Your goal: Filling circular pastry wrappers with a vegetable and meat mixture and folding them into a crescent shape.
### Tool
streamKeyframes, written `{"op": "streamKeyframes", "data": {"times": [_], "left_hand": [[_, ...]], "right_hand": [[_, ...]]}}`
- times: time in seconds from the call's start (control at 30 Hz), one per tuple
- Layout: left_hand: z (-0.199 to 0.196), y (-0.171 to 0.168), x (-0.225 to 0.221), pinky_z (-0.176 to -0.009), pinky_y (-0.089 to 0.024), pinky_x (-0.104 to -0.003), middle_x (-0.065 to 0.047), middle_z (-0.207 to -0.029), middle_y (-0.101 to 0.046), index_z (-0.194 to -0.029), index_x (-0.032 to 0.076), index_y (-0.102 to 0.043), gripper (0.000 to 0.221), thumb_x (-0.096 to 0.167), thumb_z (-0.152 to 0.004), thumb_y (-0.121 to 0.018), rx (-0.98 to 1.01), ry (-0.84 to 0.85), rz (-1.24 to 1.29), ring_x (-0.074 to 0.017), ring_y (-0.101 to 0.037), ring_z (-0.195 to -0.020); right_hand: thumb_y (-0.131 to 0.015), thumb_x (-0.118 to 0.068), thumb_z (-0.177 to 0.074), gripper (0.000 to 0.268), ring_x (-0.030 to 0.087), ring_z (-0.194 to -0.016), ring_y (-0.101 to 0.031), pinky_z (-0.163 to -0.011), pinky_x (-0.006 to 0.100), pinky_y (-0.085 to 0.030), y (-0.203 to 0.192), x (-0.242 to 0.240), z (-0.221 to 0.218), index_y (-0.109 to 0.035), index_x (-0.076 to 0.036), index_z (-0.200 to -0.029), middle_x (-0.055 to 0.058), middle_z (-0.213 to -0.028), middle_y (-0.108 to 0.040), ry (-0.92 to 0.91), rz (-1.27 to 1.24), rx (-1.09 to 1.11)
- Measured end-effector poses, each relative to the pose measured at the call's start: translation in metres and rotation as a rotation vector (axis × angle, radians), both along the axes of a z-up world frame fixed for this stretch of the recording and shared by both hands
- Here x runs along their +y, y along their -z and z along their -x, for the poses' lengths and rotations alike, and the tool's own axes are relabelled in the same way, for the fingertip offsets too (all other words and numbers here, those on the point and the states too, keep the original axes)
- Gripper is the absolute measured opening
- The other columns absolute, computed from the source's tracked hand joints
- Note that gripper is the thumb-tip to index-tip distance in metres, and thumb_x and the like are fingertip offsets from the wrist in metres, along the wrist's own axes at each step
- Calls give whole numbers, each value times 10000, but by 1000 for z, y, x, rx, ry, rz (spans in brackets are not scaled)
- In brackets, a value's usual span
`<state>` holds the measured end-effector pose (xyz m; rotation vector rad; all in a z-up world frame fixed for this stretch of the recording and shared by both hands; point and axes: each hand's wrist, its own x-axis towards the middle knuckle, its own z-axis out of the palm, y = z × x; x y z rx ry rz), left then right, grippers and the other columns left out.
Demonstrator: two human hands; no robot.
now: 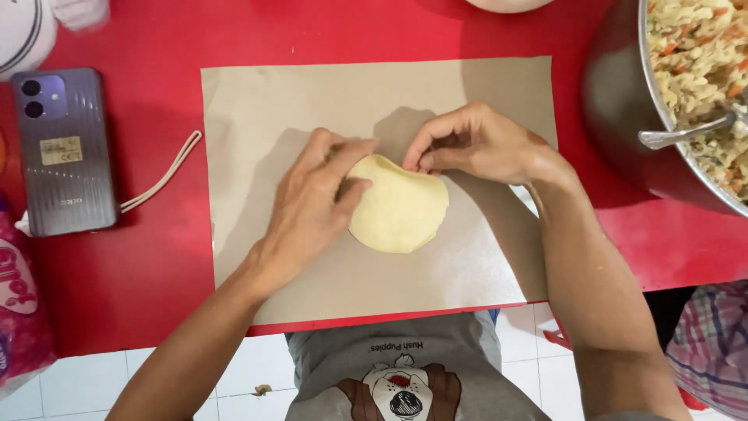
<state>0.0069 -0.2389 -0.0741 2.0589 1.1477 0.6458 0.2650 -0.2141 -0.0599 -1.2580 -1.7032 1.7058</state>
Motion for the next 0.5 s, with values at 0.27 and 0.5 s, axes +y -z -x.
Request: {"op": "streamKeyframes", "data": {"times": [0.27,0.5], "left_hand": [[-12,23,-2,-890,-587,-394,-119,-1113,-562,-1073,53,-749,166,3,-921,-705,-93,85,-225,-325,-634,-1040],[-16,25,6,-948,-533,-370,-78,-1106,-590,-1062,91,-739,162,40,-908,-732,-69,108,-337,-295,-573,-1083]], "right_hand": [[-691,43,-919,132,113,-790,-661,-756,259,-627,4,-2,-2,-769,-22,-1003,59,-825,-712,-84,-61,-43],[-505,-30,-1047,195,176,-868,-710,-806,347,-637,4,1,-1,-677,-13,-1137,125,-935,-761,-106,-152,26]]}}
